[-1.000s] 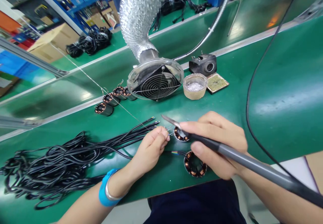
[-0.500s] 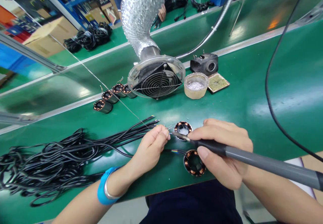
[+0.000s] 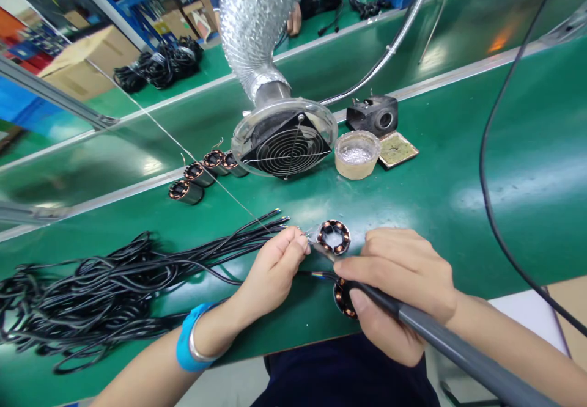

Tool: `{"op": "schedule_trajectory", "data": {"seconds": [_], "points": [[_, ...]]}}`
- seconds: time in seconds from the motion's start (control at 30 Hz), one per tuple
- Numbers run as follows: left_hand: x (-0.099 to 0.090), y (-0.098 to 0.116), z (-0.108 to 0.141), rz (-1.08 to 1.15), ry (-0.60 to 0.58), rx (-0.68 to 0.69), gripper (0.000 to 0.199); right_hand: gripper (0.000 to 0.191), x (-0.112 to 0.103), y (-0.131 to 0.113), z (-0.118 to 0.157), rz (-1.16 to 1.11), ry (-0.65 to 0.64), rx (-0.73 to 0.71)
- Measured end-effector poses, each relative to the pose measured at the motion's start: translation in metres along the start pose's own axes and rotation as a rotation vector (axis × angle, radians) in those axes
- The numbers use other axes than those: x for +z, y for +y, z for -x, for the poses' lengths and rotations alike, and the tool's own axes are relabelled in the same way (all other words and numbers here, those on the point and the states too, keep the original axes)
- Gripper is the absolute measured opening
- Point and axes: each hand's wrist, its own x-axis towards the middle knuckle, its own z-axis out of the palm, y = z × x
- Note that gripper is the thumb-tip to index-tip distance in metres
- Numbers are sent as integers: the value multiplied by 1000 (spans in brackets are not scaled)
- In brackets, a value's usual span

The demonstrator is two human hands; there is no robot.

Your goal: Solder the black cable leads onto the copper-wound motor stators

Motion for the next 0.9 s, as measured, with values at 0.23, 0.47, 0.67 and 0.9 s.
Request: {"op": "schedule_trajectory", "data": {"seconds": [0.23, 0.47, 0.67, 0.9], "points": [[-1, 2, 2, -20, -7, 5, 30, 33, -8, -2, 1, 11, 9, 100], [0, 0, 0, 15, -2, 0, 30, 32, -10, -2, 5, 73, 4, 112], [0, -2, 1, 37, -9, -4, 31, 39, -6, 10, -3, 239, 186, 103], [0, -2, 1, 40, -9, 0, 31, 33, -9, 57, -6, 610, -23, 302]]}}
